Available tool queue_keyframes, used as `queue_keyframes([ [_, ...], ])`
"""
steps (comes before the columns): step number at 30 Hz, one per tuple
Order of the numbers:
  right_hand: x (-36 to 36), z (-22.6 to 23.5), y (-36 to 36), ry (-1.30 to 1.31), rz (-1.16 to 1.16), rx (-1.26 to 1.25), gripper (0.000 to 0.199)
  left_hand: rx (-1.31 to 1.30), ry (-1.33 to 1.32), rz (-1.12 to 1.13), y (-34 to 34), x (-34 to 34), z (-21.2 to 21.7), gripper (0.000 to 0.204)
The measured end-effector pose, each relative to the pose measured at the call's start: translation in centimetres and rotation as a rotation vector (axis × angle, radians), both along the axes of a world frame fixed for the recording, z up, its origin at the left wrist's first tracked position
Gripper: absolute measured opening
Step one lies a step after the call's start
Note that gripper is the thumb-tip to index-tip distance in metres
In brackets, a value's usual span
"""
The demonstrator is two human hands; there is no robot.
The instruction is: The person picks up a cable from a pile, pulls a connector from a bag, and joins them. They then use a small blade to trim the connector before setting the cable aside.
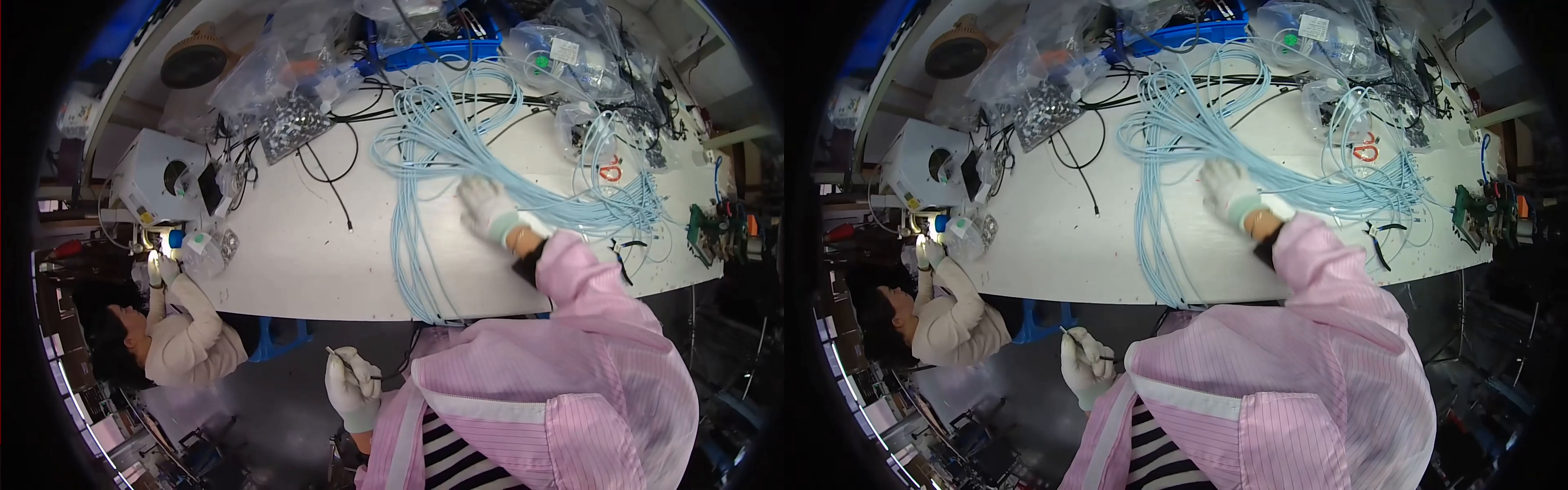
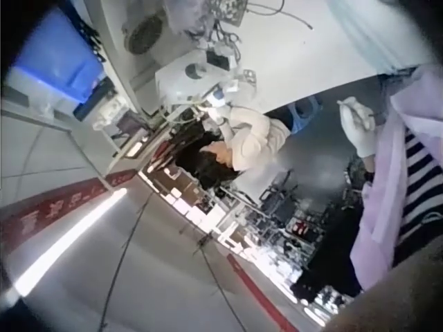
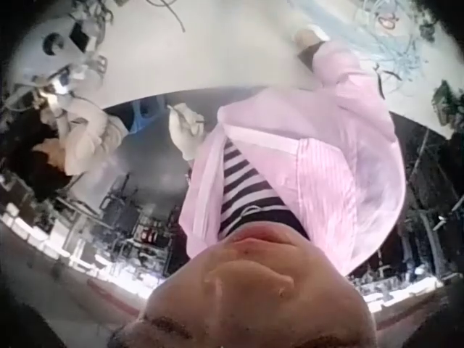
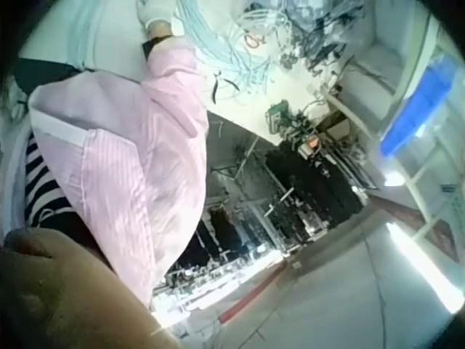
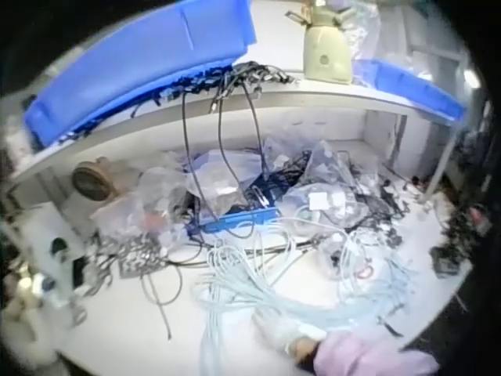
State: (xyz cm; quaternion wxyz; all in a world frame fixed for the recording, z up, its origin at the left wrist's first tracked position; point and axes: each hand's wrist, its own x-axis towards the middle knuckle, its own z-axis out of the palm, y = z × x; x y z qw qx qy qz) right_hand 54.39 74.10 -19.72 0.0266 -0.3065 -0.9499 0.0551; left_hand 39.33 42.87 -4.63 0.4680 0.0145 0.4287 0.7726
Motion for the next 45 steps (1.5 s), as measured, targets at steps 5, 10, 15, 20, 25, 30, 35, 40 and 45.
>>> queue_keyframes([
  [5, -4.4, 3.2, -1.0, -0.083, -0.204, -0.204, 0.051, 0.032, -0.010, 0.022, -3.5, -1.6, 0.3, 0.036],
  [10, -8.1, 4.4, -9.9, -0.112, -0.171, -0.587, 0.060, 0.078, -0.020, 0.112, -7.0, -3.3, -0.2, 0.036],
  [15, -15.2, 2.9, -11.9, -0.004, -0.304, -0.643, 0.073, 0.034, -0.018, 0.210, -10.3, -4.6, 0.4, 0.031],
  [20, -21.9, -2.0, -4.0, 0.631, -0.367, -0.411, 0.078, 0.066, -0.013, 0.284, -14.3, -5.6, -0.1, 0.035],
  [25, -19.2, 6.5, -5.7, 0.703, -0.268, -0.596, 0.047, 0.039, -0.025, 0.308, -15.4, -6.9, -0.4, 0.034],
  [30, -11.1, 21.8, -14.5, 0.861, 0.334, -1.324, 0.020, -0.058, -0.132, 0.084, -11.3, -9.2, -2.0, 0.035],
  [35, -4.8, 27.8, -17.2, 1.133, 0.983, -1.406, 0.018, -0.061, -0.124, -0.376, -6.1, -8.7, -2.8, 0.033],
  [40, -2.3, 22.7, -20.6, 0.857, -0.082, -1.565, 0.021, -0.003, -0.090, -0.574, -1.3, -4.6, -2.2, 0.043],
  [45, 0.4, 19.9, -19.5, 0.761, 0.035, -1.569, 0.030, 0.222, 0.298, -0.530, 2.3, 0.1, -1.7, 0.049],
])
